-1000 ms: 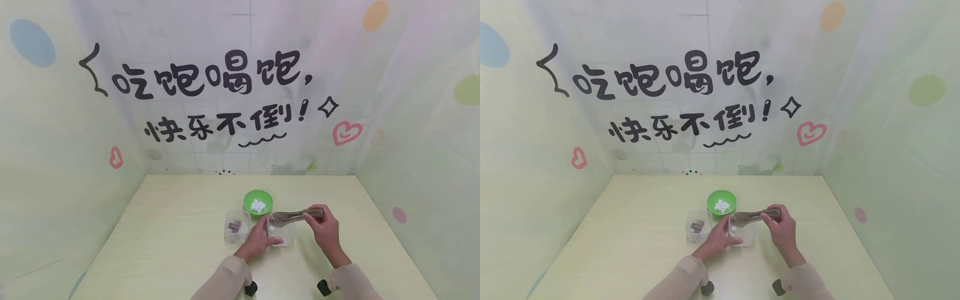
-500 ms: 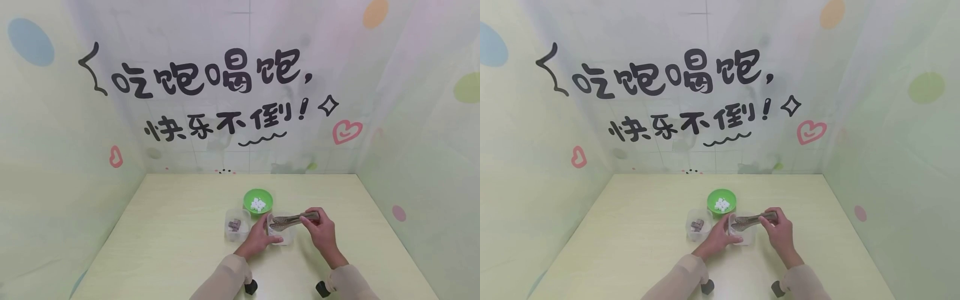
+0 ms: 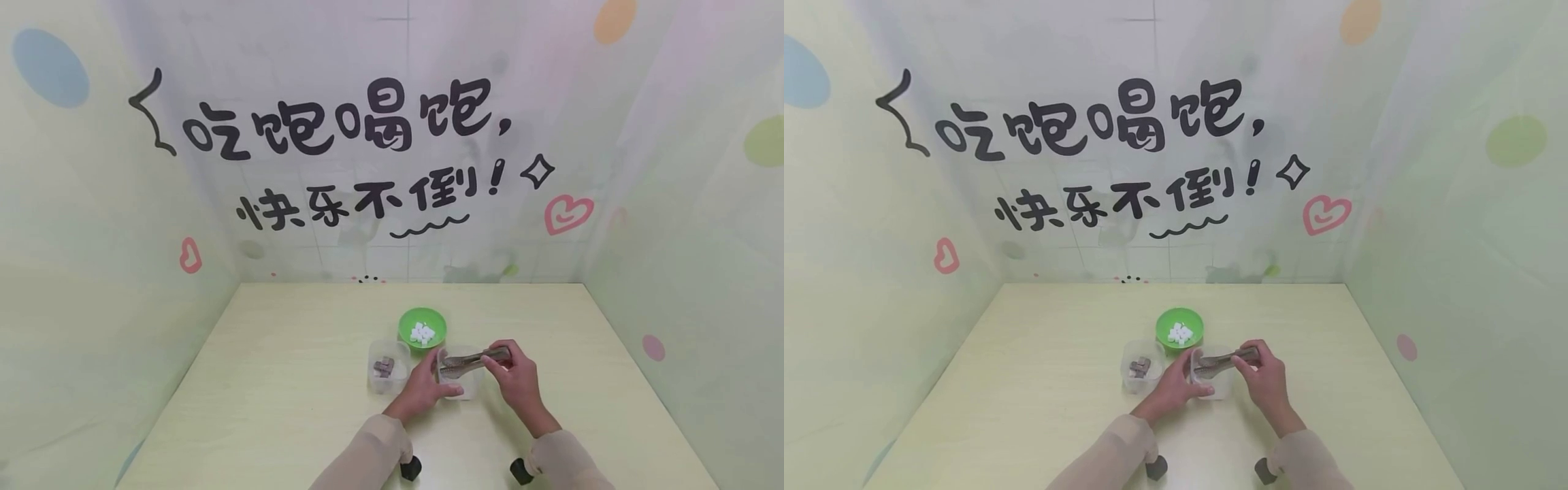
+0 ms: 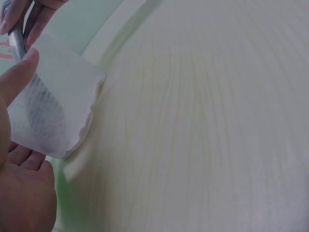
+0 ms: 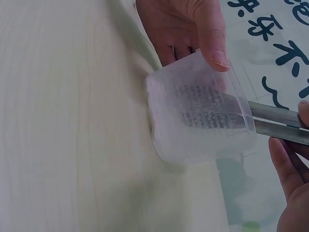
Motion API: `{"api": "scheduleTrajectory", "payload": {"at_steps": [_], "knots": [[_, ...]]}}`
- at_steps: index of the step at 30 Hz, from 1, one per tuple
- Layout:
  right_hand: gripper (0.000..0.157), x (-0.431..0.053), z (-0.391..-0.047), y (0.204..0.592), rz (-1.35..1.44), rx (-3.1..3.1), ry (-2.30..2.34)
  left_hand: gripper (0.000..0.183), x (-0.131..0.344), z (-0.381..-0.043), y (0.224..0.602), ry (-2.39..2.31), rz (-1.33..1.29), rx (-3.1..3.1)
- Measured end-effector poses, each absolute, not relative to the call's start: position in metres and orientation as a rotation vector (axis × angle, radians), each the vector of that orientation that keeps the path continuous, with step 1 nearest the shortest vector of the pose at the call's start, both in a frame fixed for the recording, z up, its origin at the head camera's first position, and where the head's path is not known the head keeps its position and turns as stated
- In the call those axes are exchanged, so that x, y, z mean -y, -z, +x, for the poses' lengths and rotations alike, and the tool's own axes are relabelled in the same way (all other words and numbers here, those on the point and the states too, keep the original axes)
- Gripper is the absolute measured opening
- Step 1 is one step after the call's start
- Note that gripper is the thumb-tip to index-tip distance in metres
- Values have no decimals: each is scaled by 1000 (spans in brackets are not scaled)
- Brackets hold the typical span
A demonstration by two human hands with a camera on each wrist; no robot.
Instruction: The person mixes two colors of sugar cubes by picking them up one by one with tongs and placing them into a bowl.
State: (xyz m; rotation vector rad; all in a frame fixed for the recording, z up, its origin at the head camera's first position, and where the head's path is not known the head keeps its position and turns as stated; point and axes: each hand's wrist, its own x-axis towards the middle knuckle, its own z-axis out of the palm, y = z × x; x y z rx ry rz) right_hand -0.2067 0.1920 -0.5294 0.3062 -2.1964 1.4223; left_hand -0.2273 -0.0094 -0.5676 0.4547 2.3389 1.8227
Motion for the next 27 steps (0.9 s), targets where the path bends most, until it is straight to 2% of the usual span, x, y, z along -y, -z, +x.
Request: {"api": "scheduleTrajectory", "payload": {"at_steps": [27], "knots": [[25, -196, -201, 513, 294, 2129, -1404, 90, 9, -225, 565, -1787, 423, -2355]]}}
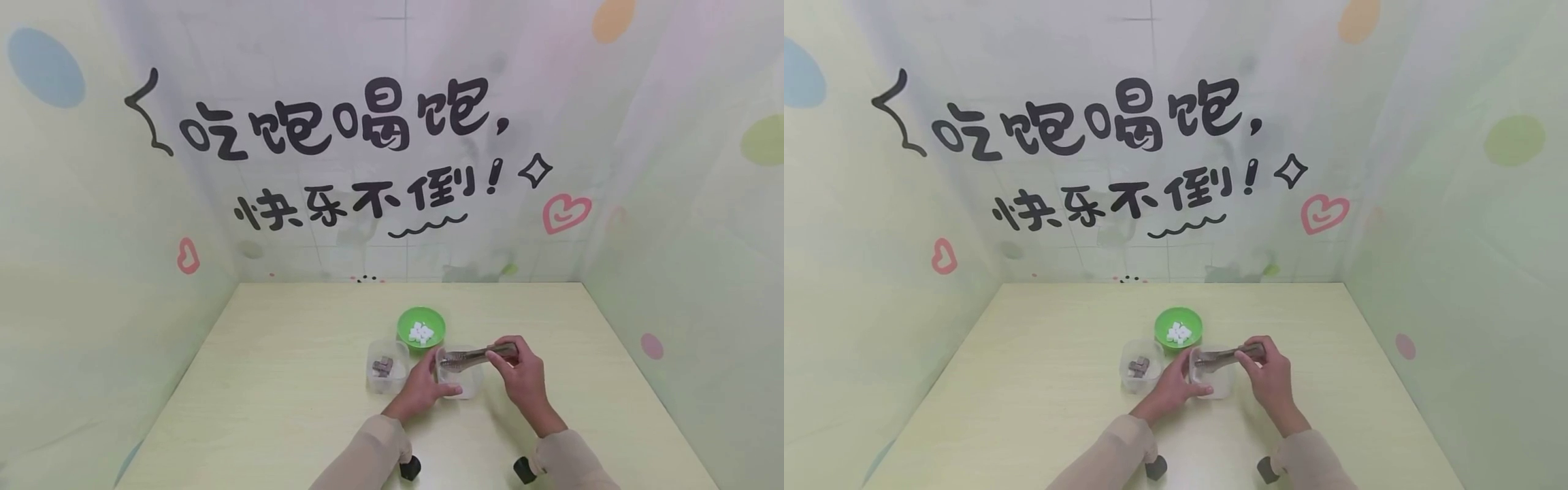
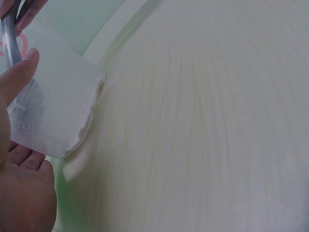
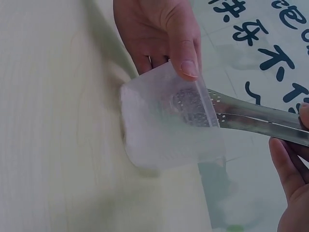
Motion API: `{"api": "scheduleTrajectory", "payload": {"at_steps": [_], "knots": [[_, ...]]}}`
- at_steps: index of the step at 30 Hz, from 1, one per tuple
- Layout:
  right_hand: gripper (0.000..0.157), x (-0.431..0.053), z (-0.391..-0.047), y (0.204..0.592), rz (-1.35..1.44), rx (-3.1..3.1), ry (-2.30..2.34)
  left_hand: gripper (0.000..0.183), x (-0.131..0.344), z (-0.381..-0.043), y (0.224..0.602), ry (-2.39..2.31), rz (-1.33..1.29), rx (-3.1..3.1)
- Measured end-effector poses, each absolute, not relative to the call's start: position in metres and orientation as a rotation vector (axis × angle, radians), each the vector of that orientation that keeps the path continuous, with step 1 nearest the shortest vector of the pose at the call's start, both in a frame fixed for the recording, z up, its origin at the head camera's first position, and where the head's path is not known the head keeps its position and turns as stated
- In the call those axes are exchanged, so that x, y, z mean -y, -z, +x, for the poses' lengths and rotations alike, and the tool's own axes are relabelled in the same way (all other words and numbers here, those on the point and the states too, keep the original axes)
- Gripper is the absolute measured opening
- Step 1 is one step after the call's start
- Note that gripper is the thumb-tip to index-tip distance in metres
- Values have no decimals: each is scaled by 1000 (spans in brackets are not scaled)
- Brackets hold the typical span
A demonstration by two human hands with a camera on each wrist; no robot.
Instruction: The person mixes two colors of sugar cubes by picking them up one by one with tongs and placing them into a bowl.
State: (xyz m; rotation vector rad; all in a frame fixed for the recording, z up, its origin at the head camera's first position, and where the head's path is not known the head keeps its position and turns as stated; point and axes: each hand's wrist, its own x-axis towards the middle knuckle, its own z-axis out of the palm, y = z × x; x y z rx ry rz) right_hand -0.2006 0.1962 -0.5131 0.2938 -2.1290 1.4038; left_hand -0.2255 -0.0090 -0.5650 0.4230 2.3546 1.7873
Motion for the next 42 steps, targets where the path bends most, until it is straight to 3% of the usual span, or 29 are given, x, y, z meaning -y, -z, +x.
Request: {"api": "scheduleTrajectory", "payload": {"at_steps": [21, 36, 42], "knots": [[23, -186, -185, 459, 233, 2060, -1356, 91, 9, -223, 562, -1749, 379, -2382], [23, -176, -202, 455, 275, 1971, -1437, 92, 10, -222, 563, -1737, 367, -2394], [23, -178, -222, 475, 248, 1952, -1483, 93, 10, -223, 563, -1740, 374, -2385]]}}
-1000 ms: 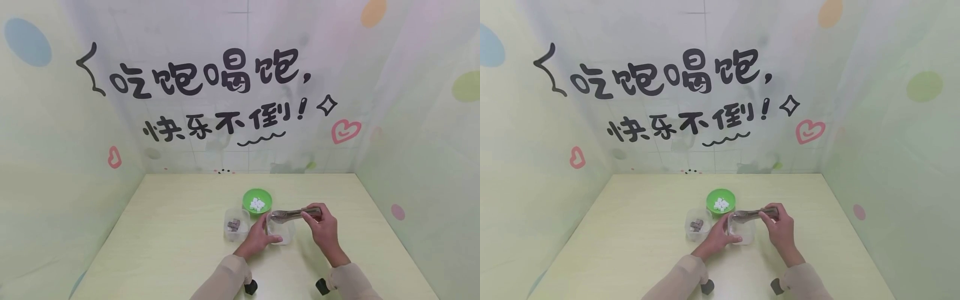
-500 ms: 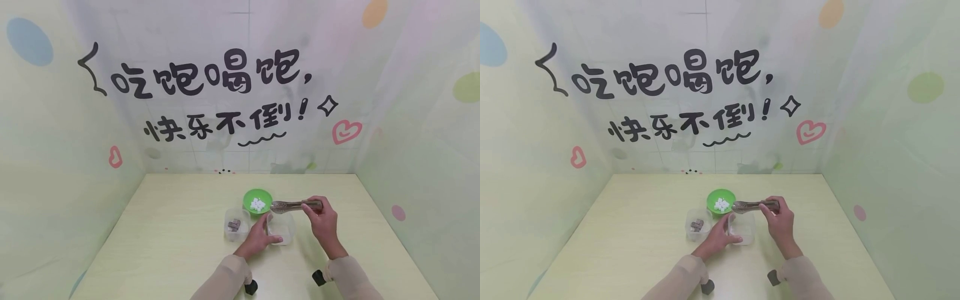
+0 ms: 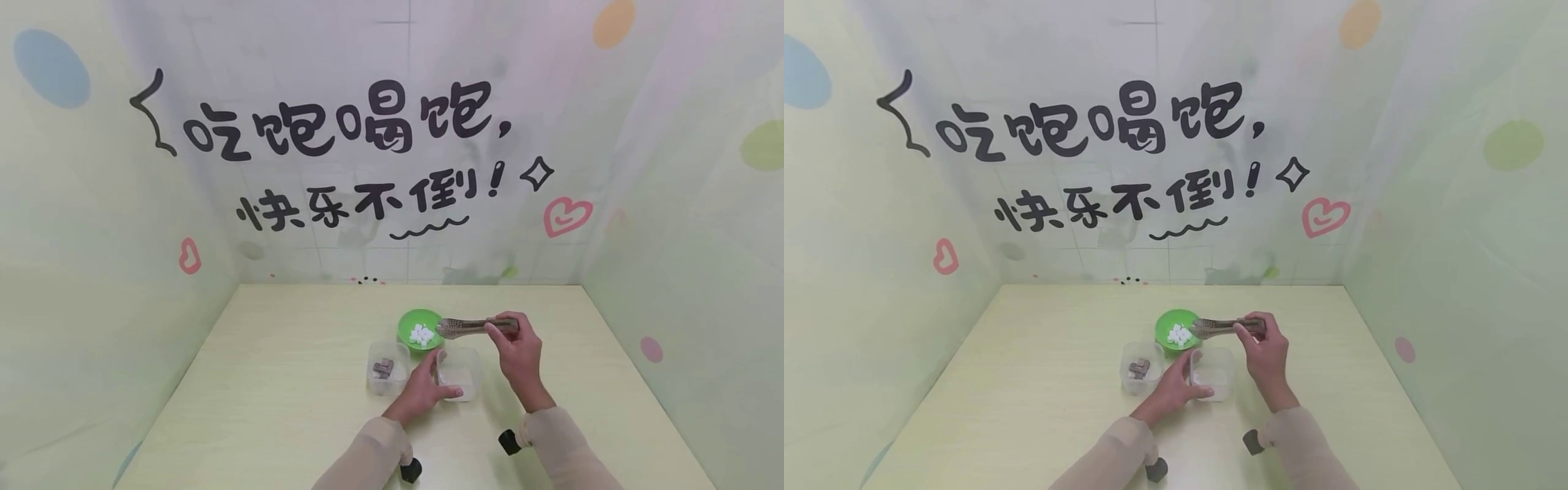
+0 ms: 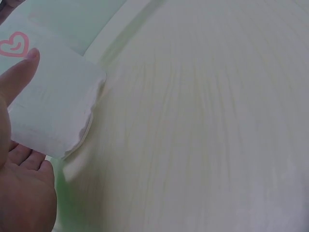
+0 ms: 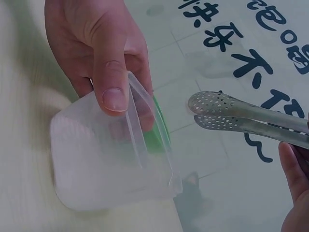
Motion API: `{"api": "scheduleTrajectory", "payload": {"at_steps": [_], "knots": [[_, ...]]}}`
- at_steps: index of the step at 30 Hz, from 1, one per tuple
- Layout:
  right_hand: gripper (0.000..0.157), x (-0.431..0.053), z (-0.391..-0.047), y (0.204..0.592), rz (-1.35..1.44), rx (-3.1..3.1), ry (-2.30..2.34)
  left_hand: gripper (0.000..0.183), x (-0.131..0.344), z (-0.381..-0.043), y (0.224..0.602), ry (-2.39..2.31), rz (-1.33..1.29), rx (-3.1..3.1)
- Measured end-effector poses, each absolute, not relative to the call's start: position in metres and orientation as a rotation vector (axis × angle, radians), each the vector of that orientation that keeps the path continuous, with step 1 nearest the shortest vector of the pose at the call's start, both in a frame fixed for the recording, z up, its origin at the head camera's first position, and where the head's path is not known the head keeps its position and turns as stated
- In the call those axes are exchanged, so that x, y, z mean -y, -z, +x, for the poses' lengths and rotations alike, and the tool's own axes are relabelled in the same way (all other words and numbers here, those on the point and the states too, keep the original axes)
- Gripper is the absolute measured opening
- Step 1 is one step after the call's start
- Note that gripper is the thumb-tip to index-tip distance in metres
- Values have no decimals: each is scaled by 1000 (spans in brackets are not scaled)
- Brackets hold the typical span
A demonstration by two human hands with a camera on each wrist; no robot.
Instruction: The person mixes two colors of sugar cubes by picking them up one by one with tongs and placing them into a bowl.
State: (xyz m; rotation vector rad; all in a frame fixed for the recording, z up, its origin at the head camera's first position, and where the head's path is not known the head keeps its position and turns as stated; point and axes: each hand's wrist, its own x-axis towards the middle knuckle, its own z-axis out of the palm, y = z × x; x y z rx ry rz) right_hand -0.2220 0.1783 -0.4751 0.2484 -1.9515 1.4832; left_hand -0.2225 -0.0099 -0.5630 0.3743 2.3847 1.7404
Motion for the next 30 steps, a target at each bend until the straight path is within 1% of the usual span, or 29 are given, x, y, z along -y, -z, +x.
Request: {"api": "scheduleTrajectory", "payload": {"at_steps": [6, 16, 18, 25, 30], "knots": [[24, -178, -232, 485, 220, 1956, -1494, 92, 8, -223, 564, -1731, 366, -2386], [24, -176, -231, 488, 172, 2001, -1502, 90, 6, -220, 569, -1749, 358, -2383], [24, -175, -229, 486, 176, 1998, -1512, 90, 6, -220, 570, -1756, 360, -2380], [25, -167, -210, 461, 202, 2012, -1491, 92, 6, -220, 568, -1780, 359, -2358], [25, -169, -215, 468, 212, 1995, -1505, 94, 8, -222, 566, -1753, 368, -2384]]}}
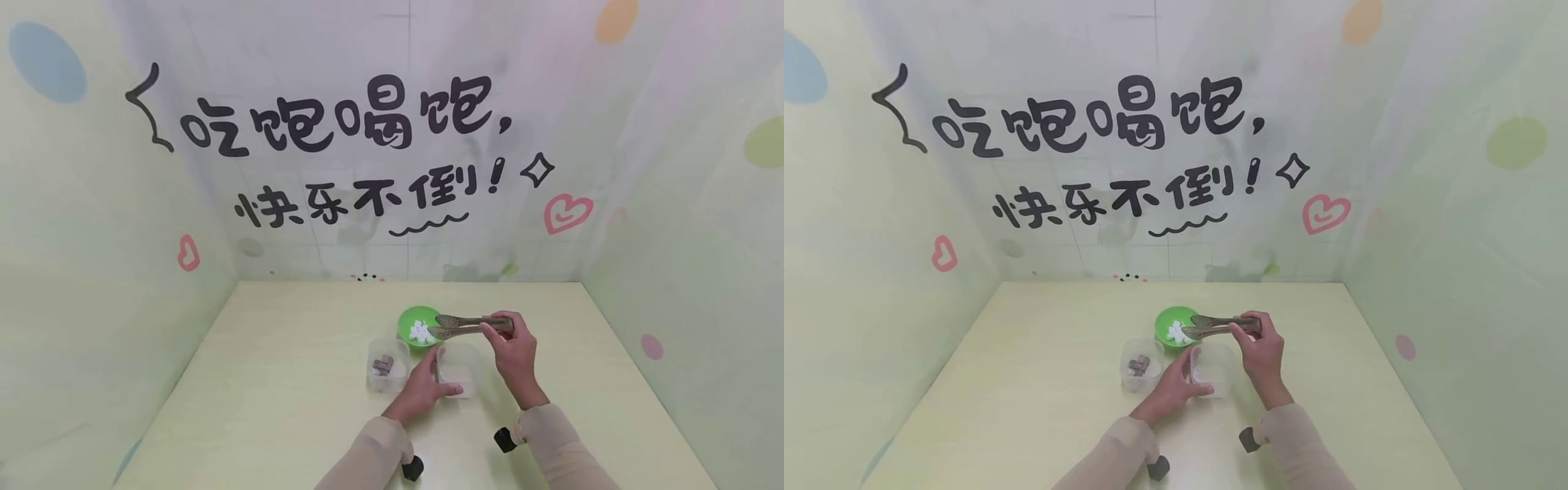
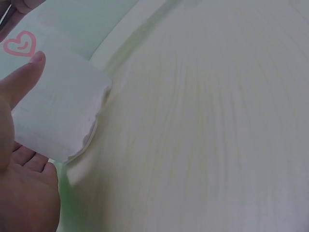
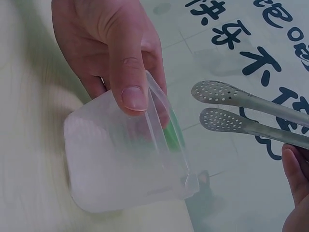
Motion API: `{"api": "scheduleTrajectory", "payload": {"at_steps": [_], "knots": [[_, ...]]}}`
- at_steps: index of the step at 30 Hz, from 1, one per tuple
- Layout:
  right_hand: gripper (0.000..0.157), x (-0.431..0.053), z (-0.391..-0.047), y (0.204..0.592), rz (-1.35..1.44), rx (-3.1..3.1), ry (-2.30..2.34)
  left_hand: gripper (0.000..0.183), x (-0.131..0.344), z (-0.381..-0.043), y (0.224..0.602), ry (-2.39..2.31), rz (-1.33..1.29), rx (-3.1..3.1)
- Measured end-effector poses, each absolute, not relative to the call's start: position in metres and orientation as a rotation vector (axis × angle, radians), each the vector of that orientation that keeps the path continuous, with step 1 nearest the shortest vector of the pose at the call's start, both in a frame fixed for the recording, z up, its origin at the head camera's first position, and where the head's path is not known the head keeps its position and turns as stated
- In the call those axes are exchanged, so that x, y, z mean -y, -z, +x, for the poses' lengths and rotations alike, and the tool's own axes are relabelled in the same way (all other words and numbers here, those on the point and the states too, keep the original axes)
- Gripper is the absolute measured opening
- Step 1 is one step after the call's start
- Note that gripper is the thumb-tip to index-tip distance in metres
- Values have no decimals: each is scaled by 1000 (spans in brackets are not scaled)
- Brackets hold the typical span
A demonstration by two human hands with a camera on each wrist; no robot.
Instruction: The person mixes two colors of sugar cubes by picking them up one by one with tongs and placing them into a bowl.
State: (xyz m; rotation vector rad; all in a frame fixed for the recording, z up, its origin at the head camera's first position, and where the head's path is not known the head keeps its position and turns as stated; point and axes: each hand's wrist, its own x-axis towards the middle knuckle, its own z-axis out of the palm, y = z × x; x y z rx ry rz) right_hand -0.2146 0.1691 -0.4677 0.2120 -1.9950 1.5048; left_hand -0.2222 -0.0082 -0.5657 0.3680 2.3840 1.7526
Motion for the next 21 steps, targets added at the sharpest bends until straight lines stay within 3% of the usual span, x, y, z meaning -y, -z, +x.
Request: {"api": "scheduleTrajectory", "payload": {"at_steps": [21], "knots": [[27, -172, -196, 467, 254, 2015, -1586, 104, 13, -206, 567, -1756, 322, -2419]]}}
